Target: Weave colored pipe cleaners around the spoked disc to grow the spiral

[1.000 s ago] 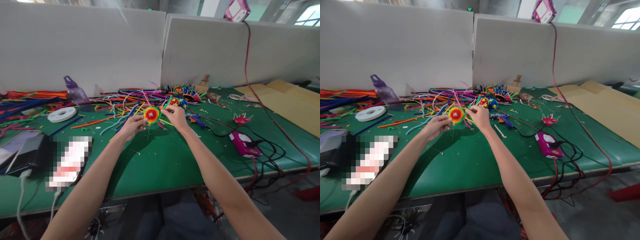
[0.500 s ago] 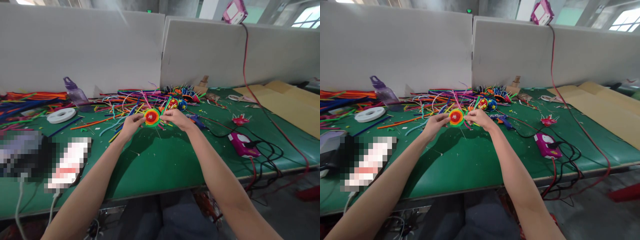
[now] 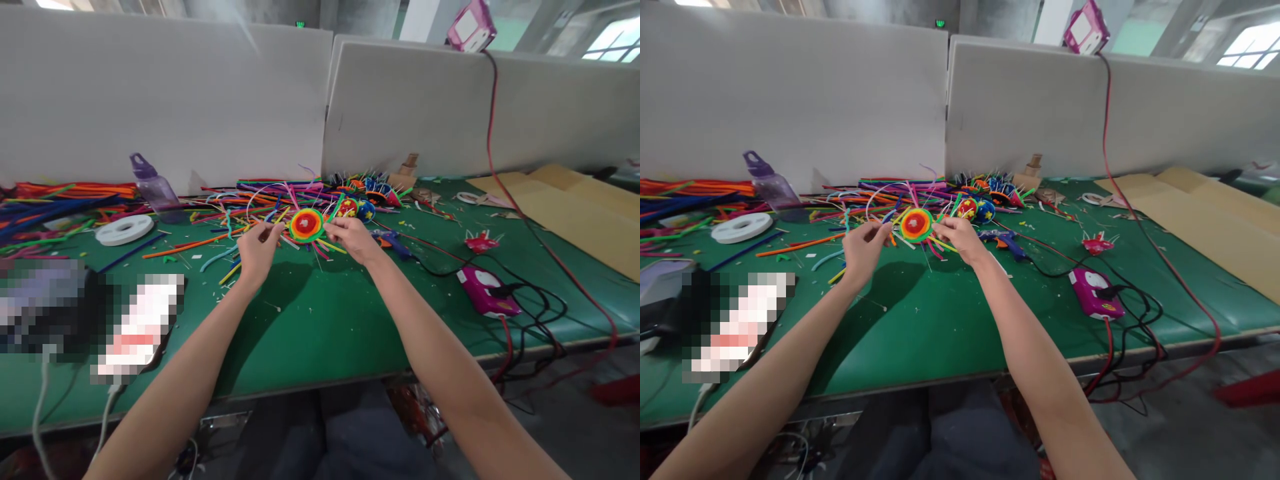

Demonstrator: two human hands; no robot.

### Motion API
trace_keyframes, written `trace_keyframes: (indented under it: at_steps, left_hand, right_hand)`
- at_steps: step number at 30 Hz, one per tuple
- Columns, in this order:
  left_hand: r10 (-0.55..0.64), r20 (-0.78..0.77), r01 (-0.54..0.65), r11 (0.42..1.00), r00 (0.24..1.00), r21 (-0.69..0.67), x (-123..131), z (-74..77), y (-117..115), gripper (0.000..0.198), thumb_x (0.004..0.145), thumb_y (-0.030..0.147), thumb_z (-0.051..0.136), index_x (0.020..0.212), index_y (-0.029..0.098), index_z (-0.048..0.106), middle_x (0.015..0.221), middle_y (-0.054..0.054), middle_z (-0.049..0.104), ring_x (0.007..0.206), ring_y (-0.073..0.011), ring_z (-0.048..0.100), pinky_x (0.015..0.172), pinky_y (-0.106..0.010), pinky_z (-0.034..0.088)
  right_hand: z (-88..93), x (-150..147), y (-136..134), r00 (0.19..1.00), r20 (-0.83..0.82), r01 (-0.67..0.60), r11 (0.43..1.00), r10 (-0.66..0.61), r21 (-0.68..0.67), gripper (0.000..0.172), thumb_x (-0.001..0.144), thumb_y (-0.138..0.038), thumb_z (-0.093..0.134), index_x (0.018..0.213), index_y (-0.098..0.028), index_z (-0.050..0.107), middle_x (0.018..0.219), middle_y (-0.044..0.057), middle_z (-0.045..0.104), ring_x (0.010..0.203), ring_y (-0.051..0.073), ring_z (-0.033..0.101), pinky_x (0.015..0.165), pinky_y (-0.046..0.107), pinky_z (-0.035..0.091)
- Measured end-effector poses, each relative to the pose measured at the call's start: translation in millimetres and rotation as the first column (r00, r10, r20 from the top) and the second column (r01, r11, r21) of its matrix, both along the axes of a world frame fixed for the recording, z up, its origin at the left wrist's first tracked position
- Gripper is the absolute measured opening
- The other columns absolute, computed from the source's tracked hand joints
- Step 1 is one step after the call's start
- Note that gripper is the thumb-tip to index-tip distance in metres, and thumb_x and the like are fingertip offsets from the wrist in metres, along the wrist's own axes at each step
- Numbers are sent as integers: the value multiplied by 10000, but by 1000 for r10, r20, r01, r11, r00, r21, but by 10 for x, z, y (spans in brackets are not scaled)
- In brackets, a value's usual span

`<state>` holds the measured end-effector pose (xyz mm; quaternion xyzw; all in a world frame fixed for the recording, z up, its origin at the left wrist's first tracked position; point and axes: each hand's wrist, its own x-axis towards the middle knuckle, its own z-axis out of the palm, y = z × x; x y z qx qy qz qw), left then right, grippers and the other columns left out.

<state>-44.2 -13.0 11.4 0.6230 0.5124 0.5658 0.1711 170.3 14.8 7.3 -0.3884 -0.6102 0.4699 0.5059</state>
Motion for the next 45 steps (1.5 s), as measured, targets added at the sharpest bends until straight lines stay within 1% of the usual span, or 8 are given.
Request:
trace_keyframes:
  at_steps: [4,7,11,17,27,32,37,45]
  left_hand:
    - [-155,15,156,979,988,-130,31,-44,26,299,801,450,643,735,167,713,710,-36,700,716,-183,623,701,-289,438]
    - [-332,294,403,887,896,-226,51,-74,59,354,731,507,699,802,160,705,788,-45,716,754,-189,656,751,-303,476]
    - [-367,526,567,771,767,-290,41,-50,66,388,633,470,801,833,154,696,851,-61,733,704,-159,666,736,-298,498]
    - [-334,606,574,778,722,-254,17,-34,84,321,621,397,829,792,163,690,762,-36,725,660,-122,643,649,-244,484]
    - [-364,532,559,784,765,-268,14,-11,64,356,602,444,823,762,165,671,755,-47,715,644,-138,634,603,-269,463]
    - [-383,527,578,769,759,-273,33,18,22,338,602,426,826,738,162,664,681,-19,660,608,-124,612,592,-270,448]
    - [-399,547,597,763,736,-248,34,3,16,345,584,410,834,756,161,669,663,-1,634,573,-103,572,585,-262,445]
    - [-445,458,602,745,770,-289,30,0,4,279,549,285,836,735,170,664,610,11,617,543,-93,519,543,-245,393]
  right_hand:
    - [-20,-46,7,997,-53,52,997,-49,51,353,705,-422,738,537,-185,539,549,-35,481,578,98,413,618,284,327]
    - [-23,-117,-32,998,-54,26,998,-23,53,369,699,-449,746,532,-186,548,540,-35,485,559,95,411,593,281,325]
    - [4,-169,-103,992,-89,-91,996,90,-11,325,689,-430,761,568,-181,592,573,-14,548,570,102,461,575,283,333]
    - [56,-119,-134,955,-240,-222,956,174,-191,208,667,-350,768,733,-187,659,713,15,651,703,132,582,652,292,411]
    - [81,-99,-136,966,-212,-185,970,149,-159,222,657,-352,784,682,-197,628,695,1,623,672,123,557,633,298,409]
    - [81,-107,-143,946,-260,-248,949,194,-195,319,612,-394,827,630,-203,572,671,-5,598,670,125,548,636,295,436]
    - [52,-107,-118,914,-338,-322,907,224,-272,279,639,-352,829,678,-201,598,678,-10,576,676,111,555,651,276,463]
    - [42,-95,-106,922,-300,-326,910,245,-258,306,670,-356,807,639,-207,541,657,-11,558,657,119,548,619,285,459]
